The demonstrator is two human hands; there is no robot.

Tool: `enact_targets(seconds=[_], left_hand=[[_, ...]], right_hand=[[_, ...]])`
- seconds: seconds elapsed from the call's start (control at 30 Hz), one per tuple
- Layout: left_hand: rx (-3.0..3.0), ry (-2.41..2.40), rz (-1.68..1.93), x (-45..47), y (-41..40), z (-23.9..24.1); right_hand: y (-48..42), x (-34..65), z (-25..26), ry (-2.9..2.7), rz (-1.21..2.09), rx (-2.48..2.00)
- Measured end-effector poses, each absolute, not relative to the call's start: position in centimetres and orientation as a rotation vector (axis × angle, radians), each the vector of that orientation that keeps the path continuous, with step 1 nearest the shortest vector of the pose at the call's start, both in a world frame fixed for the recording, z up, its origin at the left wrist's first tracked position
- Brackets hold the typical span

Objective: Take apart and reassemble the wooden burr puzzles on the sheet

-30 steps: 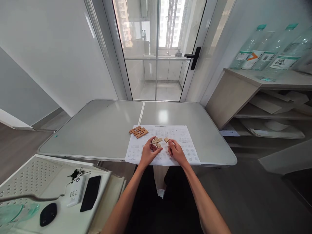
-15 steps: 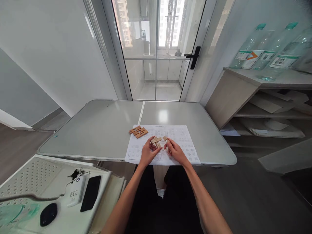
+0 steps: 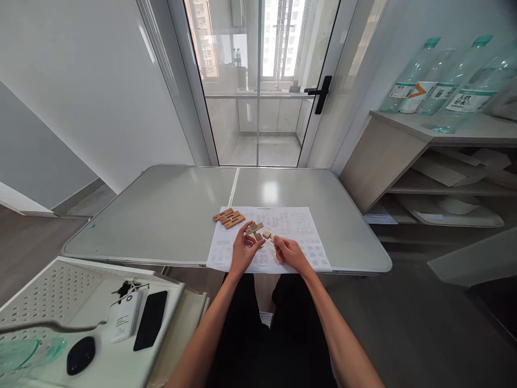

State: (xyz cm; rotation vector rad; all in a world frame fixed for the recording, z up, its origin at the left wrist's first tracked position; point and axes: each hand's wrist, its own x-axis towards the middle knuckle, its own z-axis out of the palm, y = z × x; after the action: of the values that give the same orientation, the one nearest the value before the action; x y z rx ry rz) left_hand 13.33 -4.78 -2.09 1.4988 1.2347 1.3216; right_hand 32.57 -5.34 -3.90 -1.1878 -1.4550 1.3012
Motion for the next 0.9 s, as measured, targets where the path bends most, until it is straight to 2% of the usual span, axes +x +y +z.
enact_targets(seconds=[0.63, 0.9], left_hand=[[1.950, 1.147, 1.241, 13.7, -5.0, -2.5], [1.910, 1.154, 1.129, 14.0, -5.1, -3.0]], right_hand=[[-4.5, 31.9, -3.1, -1.494, 1.333, -1.304], [-4.2, 31.9, -3.3, -1.487, 1.348, -1.327]])
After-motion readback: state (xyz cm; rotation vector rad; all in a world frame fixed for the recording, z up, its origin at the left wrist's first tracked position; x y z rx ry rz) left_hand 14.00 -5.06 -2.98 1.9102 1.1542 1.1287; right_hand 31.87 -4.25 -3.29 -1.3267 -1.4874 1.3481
